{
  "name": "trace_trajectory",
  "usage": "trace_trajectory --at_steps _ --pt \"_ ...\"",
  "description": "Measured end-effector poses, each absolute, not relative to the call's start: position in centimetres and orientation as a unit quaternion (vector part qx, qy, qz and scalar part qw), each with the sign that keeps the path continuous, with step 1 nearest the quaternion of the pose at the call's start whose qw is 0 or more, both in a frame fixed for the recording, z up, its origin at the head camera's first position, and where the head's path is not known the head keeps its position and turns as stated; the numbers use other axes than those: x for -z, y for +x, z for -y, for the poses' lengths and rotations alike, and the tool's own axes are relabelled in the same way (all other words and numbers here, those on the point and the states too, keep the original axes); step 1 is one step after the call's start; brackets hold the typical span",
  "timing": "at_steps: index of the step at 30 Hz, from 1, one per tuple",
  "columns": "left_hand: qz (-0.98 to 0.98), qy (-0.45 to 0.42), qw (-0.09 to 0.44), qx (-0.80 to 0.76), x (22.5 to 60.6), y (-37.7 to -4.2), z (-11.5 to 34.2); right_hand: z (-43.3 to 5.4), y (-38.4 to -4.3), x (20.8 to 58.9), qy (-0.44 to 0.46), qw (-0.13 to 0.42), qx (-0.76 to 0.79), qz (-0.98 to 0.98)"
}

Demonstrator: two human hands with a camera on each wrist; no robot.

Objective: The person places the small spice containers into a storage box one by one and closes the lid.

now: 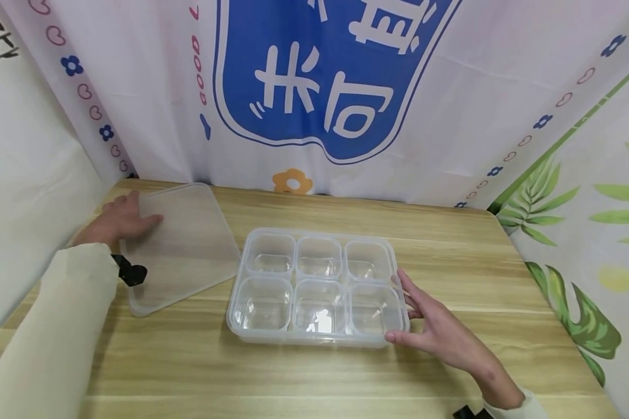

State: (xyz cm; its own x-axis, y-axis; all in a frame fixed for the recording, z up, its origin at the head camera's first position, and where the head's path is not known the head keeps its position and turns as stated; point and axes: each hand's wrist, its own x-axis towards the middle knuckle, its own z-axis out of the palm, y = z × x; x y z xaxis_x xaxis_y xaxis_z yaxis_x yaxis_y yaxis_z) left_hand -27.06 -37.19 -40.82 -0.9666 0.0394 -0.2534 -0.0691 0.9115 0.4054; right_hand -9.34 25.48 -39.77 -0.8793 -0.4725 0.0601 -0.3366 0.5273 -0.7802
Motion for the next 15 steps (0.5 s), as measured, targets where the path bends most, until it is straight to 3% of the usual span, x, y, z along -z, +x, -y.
trace_trajectory --at_steps 6,15 --pt "-0.972 -0.017 0.113 -0.206 40.9 -26.8 37.0 -25.5 -9.2 39.7 -0.225 0.079 0.428 -0.872" --pt "-0.974 -0.036 0.047 -0.220 41.5 -25.9 37.6 -25.5 -9.2 39.6 -0.223 0.087 0.433 -0.869"
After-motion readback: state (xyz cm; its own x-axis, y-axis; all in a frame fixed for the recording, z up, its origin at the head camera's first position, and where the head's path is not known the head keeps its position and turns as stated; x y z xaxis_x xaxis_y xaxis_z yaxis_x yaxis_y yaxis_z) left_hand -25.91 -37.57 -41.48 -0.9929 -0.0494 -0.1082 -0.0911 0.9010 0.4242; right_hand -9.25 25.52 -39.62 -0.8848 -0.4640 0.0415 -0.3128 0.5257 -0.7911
